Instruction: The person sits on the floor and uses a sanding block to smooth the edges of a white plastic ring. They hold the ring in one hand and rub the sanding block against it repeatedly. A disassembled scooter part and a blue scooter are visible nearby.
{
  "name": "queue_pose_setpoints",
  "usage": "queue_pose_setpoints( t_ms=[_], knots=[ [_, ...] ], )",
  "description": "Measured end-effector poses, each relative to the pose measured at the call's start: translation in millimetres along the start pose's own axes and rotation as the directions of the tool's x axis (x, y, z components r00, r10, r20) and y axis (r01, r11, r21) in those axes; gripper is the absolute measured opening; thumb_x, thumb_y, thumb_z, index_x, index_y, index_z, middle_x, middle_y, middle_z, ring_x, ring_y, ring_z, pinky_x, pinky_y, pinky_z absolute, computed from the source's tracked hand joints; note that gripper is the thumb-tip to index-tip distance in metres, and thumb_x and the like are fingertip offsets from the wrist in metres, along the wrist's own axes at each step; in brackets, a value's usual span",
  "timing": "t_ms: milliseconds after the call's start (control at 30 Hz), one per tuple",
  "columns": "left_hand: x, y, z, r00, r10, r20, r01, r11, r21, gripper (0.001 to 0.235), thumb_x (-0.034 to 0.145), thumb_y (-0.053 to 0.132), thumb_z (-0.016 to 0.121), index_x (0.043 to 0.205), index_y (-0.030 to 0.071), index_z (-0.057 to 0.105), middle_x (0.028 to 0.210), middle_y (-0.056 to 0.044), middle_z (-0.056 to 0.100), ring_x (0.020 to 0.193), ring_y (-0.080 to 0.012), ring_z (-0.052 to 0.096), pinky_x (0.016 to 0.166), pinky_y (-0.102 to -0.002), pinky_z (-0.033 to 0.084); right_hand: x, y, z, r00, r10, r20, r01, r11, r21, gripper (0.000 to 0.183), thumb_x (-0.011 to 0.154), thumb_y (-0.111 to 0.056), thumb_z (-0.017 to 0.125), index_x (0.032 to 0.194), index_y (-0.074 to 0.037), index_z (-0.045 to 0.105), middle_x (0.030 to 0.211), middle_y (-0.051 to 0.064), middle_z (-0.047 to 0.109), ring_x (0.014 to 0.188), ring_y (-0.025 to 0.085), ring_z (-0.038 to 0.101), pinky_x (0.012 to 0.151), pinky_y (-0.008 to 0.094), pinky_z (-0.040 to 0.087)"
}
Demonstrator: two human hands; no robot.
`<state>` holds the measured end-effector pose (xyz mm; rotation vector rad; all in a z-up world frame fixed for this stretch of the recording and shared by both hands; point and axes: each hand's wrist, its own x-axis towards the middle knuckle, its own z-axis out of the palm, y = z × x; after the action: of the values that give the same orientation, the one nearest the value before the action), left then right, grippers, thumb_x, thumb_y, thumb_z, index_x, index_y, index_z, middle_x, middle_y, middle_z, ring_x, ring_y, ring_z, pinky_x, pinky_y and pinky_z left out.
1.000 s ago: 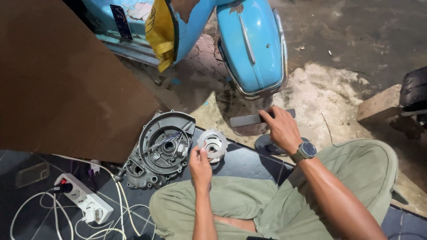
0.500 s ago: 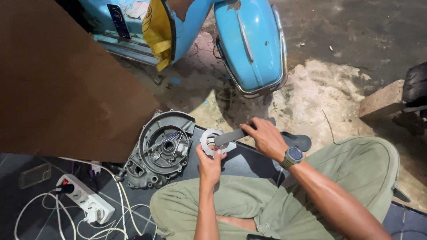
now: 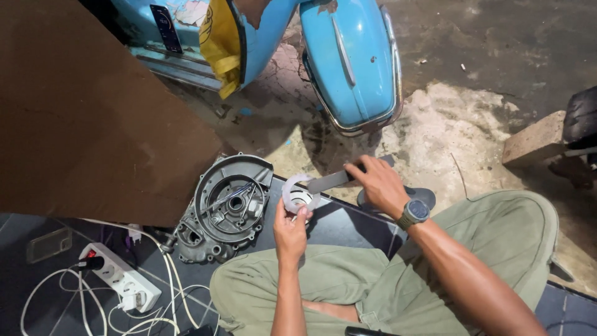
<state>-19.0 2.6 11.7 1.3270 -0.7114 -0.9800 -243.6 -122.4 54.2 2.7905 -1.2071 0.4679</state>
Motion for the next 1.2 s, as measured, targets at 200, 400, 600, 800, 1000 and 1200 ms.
queue_pose_setpoints(
  t_ms=[200,400,600,800,1000,1200],
  knots=[
    [-3,7,8,1.0,-0.013,-0.01,0.012,0.998,-0.057,0.065,0.093,-0.003,0.064,0.152,-0.001,0.037,0.11,-0.024,0.062,0.084,-0.0258,0.073,0.084,-0.042,0.068,4,-19,-11,0.999,-0.034,0.009,0.033,0.997,0.063,0.041,0.099,-0.007,0.037,0.132,-0.021,0.057,0.108,0.009,0.056,0.107,0.032,0.063,0.1,0.046,0.049],
    [0,-3,4,1.0,0.003,-0.029,-0.004,0.999,-0.041,0.065,0.093,-0.003,0.065,0.151,-0.001,0.038,0.107,-0.026,0.065,0.083,-0.0279,0.075,0.081,-0.041,0.069,0,7,-3,1.0,0.007,-0.022,-0.007,1.0,0.008,0.04,0.099,-0.007,0.037,0.132,-0.021,0.056,0.112,0.01,0.056,0.108,0.033,0.063,0.099,0.045,0.049],
    [2,-18,4,0.998,0.02,-0.053,-0.023,0.999,-0.049,0.06,0.092,-0.003,0.068,0.146,0.0,0.044,0.107,-0.027,0.066,0.087,-0.0298,0.075,0.08,-0.044,0.07,4,-18,-16,0.999,-0.032,-0.04,0.035,0.997,0.068,0.04,0.098,-0.007,0.037,0.13,-0.022,0.057,0.108,0.009,0.056,0.108,0.032,0.063,0.099,0.044,0.049],
    [5,-28,0,0.997,0.007,-0.079,-0.013,0.997,-0.074,0.054,0.091,-0.003,0.07,0.14,-0.003,0.047,0.105,-0.026,0.068,0.085,-0.0297,0.075,0.077,-0.042,0.07,0,-2,-5,1.0,0.026,-0.01,-0.026,0.999,0.048,0.039,0.103,-0.008,0.034,0.13,-0.024,0.057,0.107,0.008,0.056,0.103,0.031,0.064,0.098,0.044,0.05],
    [3,-16,6,0.994,0.051,-0.098,-0.055,0.998,-0.04,0.049,0.094,0.001,0.067,0.14,0.001,0.049,0.106,-0.024,0.068,0.084,-0.0254,0.074,0.077,-0.038,0.071,4,-4,-8,1.0,0.019,0.0,-0.019,0.999,0.037,0.037,0.104,-0.01,0.035,0.13,-0.022,0.057,0.109,0.008,0.057,0.106,0.031,0.065,0.098,0.045,0.051],
    [2,-19,7,0.992,0.057,-0.114,-0.06,0.998,-0.027,0.05,0.095,0.001,0.066,0.142,0.002,0.05,0.107,-0.022,0.066,0.083,-0.0227,0.073,0.077,-0.036,0.07,2,-14,-14,1.0,-0.015,-0.011,0.015,0.999,0.032,0.037,0.105,-0.01,0.032,0.129,-0.022,0.057,0.11,0.008,0.056,0.107,0.03,0.063,0.1,0.043,0.049]
  ],
)
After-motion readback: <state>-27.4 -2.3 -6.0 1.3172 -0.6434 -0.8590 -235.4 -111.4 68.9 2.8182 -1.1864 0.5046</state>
